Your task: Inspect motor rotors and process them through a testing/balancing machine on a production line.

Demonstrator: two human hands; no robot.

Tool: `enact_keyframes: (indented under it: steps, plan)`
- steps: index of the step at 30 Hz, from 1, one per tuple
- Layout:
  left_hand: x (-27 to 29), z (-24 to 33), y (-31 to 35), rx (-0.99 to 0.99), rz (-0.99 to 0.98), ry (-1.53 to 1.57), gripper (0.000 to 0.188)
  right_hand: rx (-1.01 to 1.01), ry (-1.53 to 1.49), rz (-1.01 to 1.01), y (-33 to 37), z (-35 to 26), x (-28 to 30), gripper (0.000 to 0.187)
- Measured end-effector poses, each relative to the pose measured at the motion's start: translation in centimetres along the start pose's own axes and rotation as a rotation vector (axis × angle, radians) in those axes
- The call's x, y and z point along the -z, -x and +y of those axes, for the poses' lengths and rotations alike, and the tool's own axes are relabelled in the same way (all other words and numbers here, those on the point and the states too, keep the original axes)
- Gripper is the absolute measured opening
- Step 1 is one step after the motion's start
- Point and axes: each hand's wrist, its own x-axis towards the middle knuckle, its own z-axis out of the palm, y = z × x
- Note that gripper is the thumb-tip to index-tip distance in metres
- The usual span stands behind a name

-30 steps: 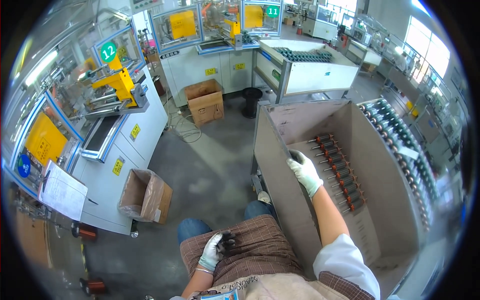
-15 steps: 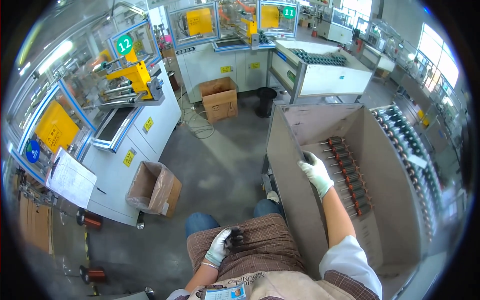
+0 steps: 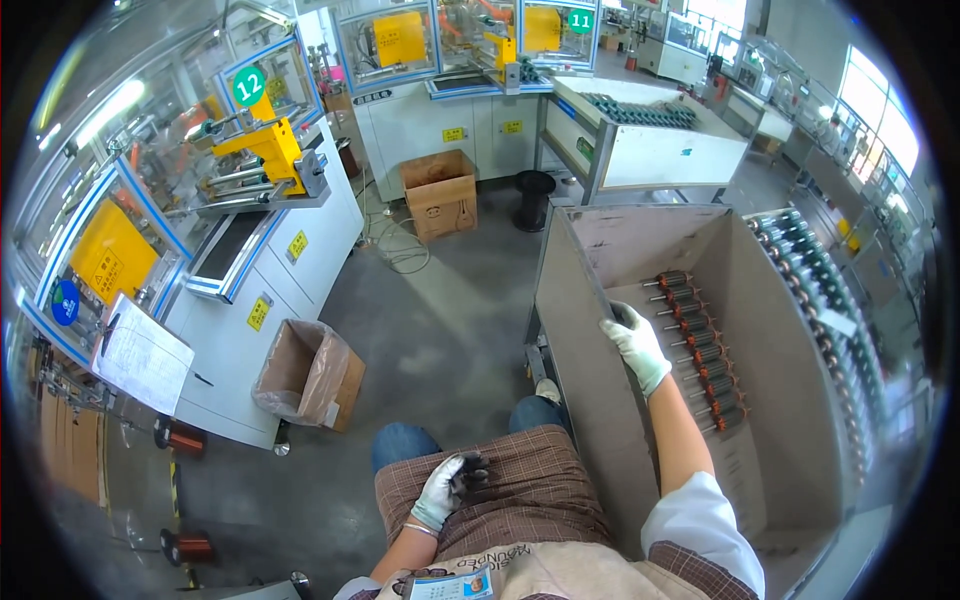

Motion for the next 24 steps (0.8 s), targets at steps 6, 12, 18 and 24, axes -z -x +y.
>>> enact_keyframes:
  steps: [6, 12, 18, 24]
  plan:
    - [-0.16, 0.01, 0.15, -0.009, -0.013, 0.006, 0.036, 0.012, 0.028, 0.002, -0.15, 0.25, 0.06, 0.046]
    - [-0.23, 0.07, 0.13, -0.004, -0.021, 0.010, 0.035, 0.004, 0.019, 0.006, -0.08, 0.24, 0.09, 0.046]
    - [-0.19, 0.18, 0.14, 0.004, -0.033, 0.039, 0.033, 0.005, 0.014, -0.002, -0.02, 0.02, 0.11, 0.047]
    - [0.06, 0.13, 0.04, 0.018, -0.026, 0.029, 0.034, 0.004, 0.052, 0.013, -0.13, 0.14, 0.13, 0.049]
